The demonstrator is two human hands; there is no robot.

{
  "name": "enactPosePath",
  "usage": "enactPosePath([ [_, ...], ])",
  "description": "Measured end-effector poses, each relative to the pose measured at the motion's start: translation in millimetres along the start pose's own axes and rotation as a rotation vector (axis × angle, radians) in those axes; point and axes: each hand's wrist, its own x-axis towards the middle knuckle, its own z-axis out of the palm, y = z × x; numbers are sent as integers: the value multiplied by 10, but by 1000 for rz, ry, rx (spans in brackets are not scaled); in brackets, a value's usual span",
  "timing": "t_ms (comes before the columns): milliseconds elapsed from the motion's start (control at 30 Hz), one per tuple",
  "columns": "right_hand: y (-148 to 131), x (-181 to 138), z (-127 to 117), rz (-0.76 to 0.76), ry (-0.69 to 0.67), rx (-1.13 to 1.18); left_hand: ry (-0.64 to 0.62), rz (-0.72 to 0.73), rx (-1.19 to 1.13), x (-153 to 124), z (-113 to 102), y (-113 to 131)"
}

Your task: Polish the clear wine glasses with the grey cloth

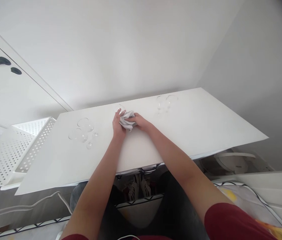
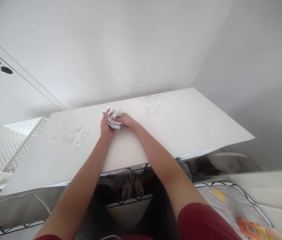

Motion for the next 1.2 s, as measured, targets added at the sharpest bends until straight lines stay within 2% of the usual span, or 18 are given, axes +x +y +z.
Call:
enactPosePath([
  [233, 3, 19, -16, 32, 16, 127, 7, 78, 1, 41, -37, -48],
  [367, 3, 28, -27, 53, 53, 166, -29, 71, -28, 42, -44, -57],
  [467, 53, 54, -27, 1, 85, 87, -36, 62, -40, 34, -32, -49],
  [667, 184, 135, -39, -209, 159, -284, 138, 61, 24, 50, -43, -29],
  [733, 189, 145, -42, -240, 200, -320, 156, 76, 14, 64, -61, -30],
  [833, 160, 133, -39, -163, 227, -132, 104, 122, -5, 72, -68, -38],
  [967, 116, 124, -44, 19, 111, 194, -33, 140, -16, 25, -28, -19],
  [1033, 108, 149, -67, -11, 225, 257, -26, 179, -14, -16, -12, 14],
  [1133, 104, 201, -116, -93, 549, 243, 45, 229, 9, -57, -23, 72],
  [1200, 101, 218, -123, -118, 623, 198, 92, 250, 28, -53, -47, 95],
])
